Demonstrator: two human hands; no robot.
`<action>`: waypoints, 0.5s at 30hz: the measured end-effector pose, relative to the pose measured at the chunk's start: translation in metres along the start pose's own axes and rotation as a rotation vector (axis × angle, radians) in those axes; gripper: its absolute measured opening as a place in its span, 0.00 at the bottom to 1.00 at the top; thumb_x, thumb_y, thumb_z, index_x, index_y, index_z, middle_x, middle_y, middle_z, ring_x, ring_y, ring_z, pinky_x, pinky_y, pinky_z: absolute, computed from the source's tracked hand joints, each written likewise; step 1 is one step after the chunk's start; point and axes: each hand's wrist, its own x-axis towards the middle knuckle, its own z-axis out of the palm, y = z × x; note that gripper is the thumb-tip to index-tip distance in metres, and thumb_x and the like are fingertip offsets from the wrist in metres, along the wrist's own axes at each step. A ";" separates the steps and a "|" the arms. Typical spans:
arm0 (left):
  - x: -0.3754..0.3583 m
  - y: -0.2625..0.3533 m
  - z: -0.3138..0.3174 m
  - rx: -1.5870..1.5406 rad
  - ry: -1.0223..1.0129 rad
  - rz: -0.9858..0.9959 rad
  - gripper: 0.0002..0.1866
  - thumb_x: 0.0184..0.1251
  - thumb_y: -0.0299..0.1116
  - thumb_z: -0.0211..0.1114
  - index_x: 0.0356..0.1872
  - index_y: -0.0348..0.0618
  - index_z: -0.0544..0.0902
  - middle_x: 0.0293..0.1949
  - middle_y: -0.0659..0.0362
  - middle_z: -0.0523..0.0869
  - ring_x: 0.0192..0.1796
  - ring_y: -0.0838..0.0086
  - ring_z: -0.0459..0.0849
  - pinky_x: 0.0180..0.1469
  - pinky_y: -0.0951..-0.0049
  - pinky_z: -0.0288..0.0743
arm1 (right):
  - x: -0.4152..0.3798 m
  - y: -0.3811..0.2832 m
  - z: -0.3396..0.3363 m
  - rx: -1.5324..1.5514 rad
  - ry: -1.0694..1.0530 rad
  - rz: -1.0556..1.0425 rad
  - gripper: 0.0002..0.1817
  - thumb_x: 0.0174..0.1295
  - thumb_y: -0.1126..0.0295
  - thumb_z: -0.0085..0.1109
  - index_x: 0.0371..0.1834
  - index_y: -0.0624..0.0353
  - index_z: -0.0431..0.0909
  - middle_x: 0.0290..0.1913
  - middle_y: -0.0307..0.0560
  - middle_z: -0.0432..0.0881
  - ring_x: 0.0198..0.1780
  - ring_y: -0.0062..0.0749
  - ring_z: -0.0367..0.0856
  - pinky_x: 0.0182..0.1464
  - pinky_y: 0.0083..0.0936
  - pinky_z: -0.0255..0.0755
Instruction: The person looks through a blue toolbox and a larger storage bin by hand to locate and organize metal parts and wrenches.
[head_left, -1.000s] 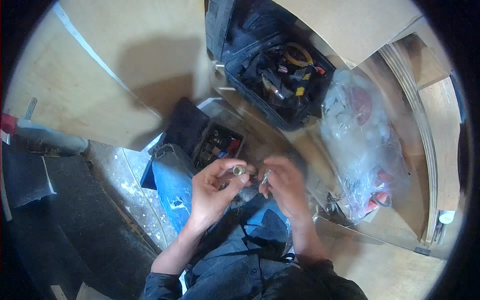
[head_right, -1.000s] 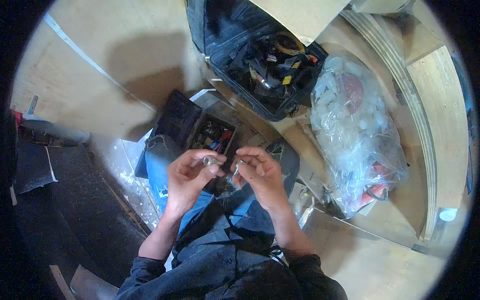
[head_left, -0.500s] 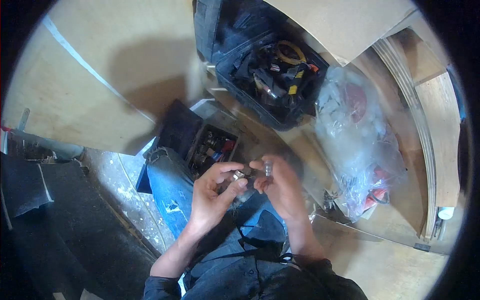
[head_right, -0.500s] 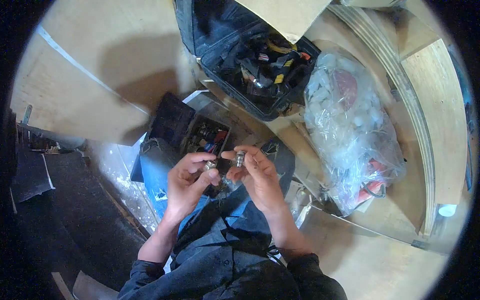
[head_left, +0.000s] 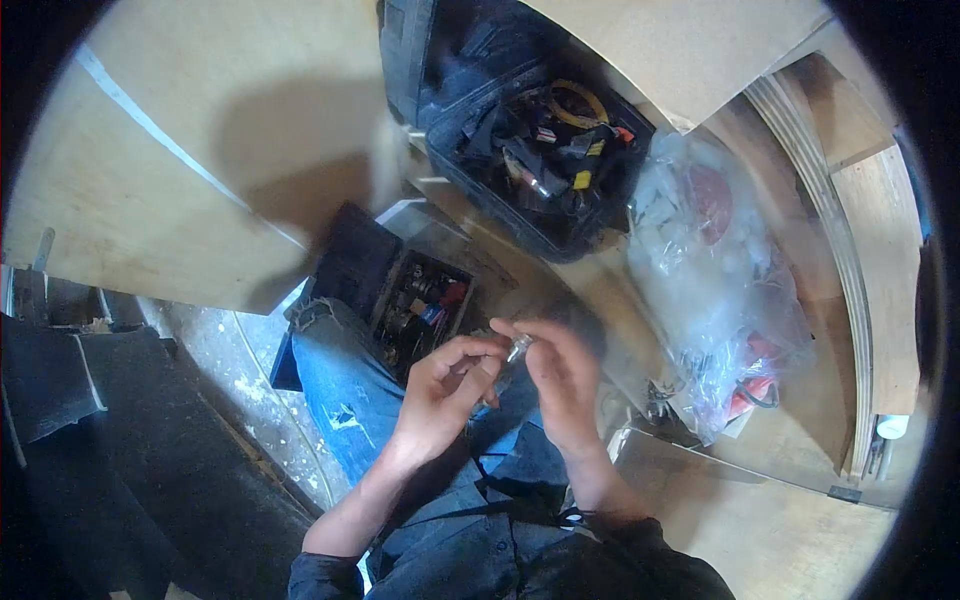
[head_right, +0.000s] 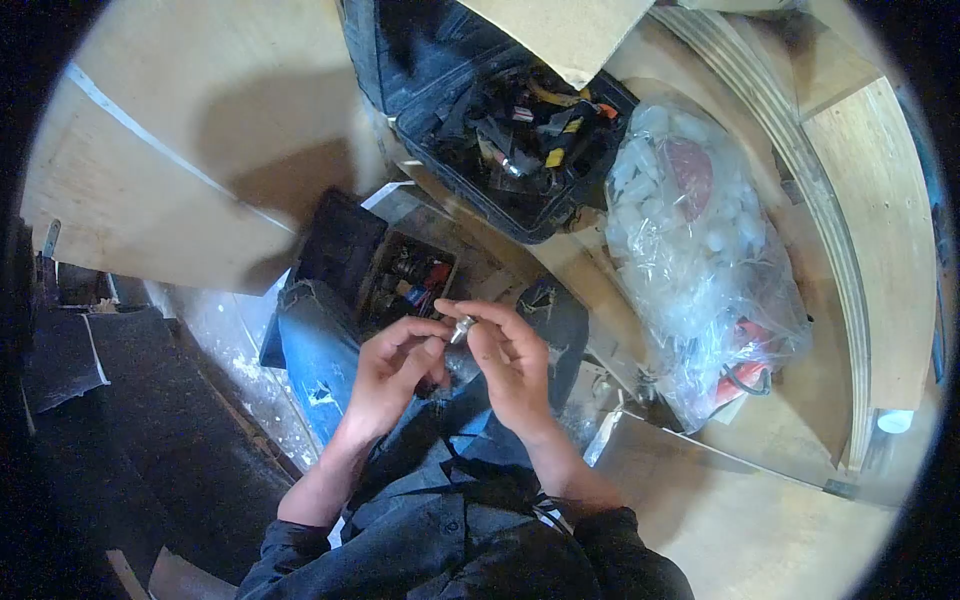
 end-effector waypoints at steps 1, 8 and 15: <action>0.001 -0.001 0.003 -0.042 -0.012 -0.005 0.11 0.77 0.28 0.61 0.55 0.34 0.80 0.42 0.60 0.83 0.37 0.81 0.81 0.42 0.76 0.77 | -0.001 -0.001 0.001 -0.013 -0.012 -0.020 0.16 0.77 0.69 0.53 0.62 0.66 0.74 0.63 0.57 0.81 0.61 0.31 0.81 0.63 0.27 0.74; 0.004 -0.006 0.002 -0.036 0.008 -0.013 0.10 0.80 0.32 0.58 0.52 0.36 0.81 0.30 0.64 0.80 0.33 0.82 0.79 0.36 0.79 0.74 | -0.001 0.001 0.000 -0.084 -0.076 -0.061 0.18 0.75 0.72 0.56 0.65 0.67 0.74 0.63 0.57 0.81 0.63 0.34 0.80 0.64 0.28 0.74; 0.005 -0.013 -0.005 -0.068 -0.040 -0.012 0.11 0.82 0.35 0.56 0.48 0.36 0.81 0.28 0.64 0.79 0.30 0.82 0.78 0.35 0.79 0.74 | -0.002 -0.001 -0.001 -0.004 -0.094 0.054 0.20 0.72 0.73 0.60 0.64 0.68 0.74 0.61 0.53 0.83 0.60 0.32 0.83 0.62 0.29 0.76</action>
